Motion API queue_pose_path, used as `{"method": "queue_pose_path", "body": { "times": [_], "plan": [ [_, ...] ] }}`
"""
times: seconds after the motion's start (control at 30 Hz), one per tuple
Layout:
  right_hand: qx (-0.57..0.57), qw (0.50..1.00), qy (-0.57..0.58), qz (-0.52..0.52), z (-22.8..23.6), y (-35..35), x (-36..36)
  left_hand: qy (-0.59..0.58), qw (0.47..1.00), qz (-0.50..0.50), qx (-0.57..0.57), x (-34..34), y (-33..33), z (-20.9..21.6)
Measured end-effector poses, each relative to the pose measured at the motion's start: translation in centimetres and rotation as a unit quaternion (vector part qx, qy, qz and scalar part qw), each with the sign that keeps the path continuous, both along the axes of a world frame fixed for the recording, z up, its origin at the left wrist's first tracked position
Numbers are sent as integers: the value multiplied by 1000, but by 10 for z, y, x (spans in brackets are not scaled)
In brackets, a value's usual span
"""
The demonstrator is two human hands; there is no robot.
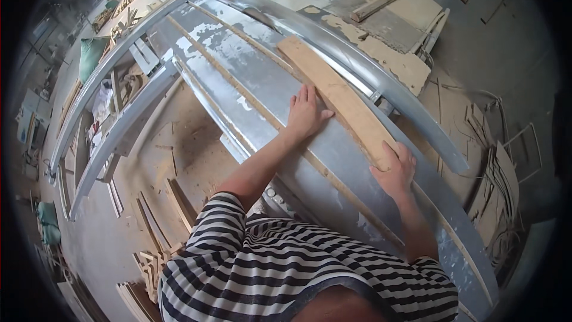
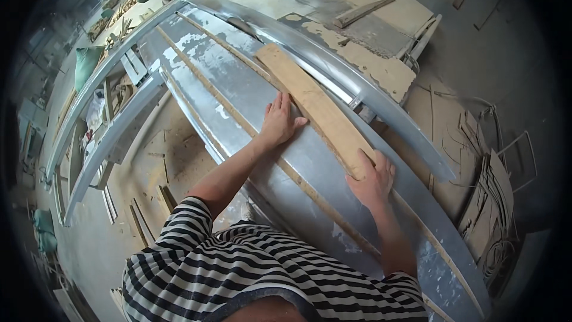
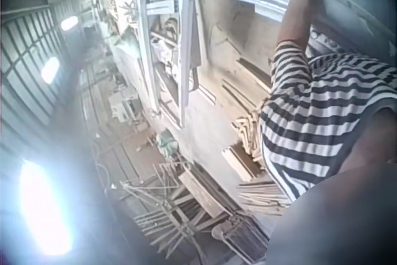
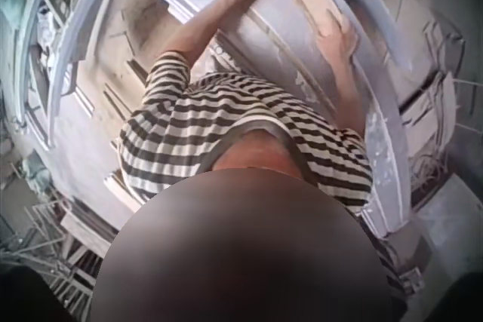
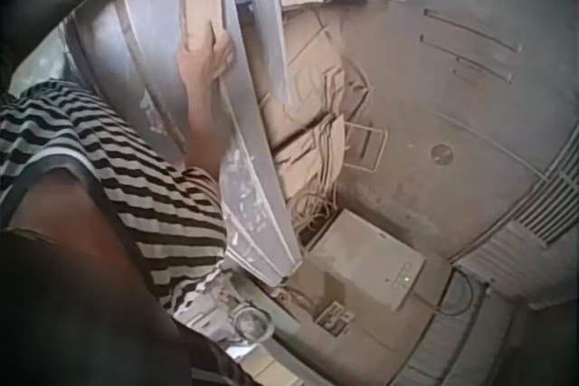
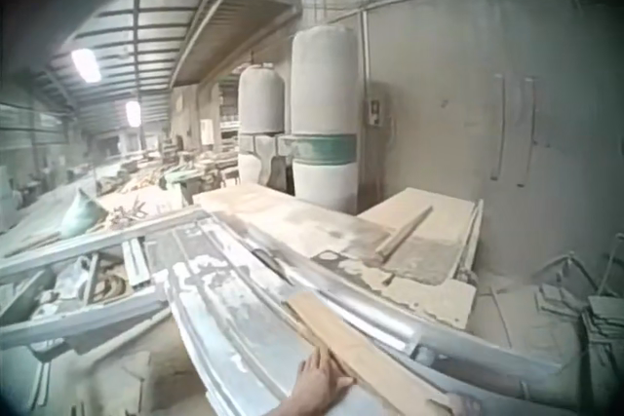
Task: The recorder processes long wooden planks using a stationary planer machine and then uses a circular saw to cut a smaller board after measuring it.
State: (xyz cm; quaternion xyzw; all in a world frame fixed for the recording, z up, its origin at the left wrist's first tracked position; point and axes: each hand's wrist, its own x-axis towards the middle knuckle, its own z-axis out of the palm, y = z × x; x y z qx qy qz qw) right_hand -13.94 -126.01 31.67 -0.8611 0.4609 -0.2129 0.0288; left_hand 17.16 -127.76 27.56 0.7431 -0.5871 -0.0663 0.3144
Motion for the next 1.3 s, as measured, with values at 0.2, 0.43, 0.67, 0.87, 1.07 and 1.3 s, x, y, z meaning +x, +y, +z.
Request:
{"method": "queue_pose_path", "body": {
  "times": [0.2, 0.43, 0.67, 0.87, 1.07, 1.3],
  "plan": [
    [-99, 994, 16, 47, -12, -79, -1, -36, 996, -1, -80, -7, -66, -3],
    [-129, 979, -25, 159, -28, -134, -1, 53, 998, 9, -37, -6, -112, -2],
    [-87, 961, -60, 257, -15, -154, 4, 46, 996, 24, -68, -1, -117, -14],
    [-114, 964, -85, 225, -27, -163, 51, 61, 998, 17, -10, 45, -127, 1],
    [-128, 964, -92, 215, -33, -173, 79, 82, 997, 15, -2, 73, -137, 0],
    [-128, 964, -93, 215, -33, -178, 99, 106, 993, 37, -39, 74, -141, 9]
  ]
}}
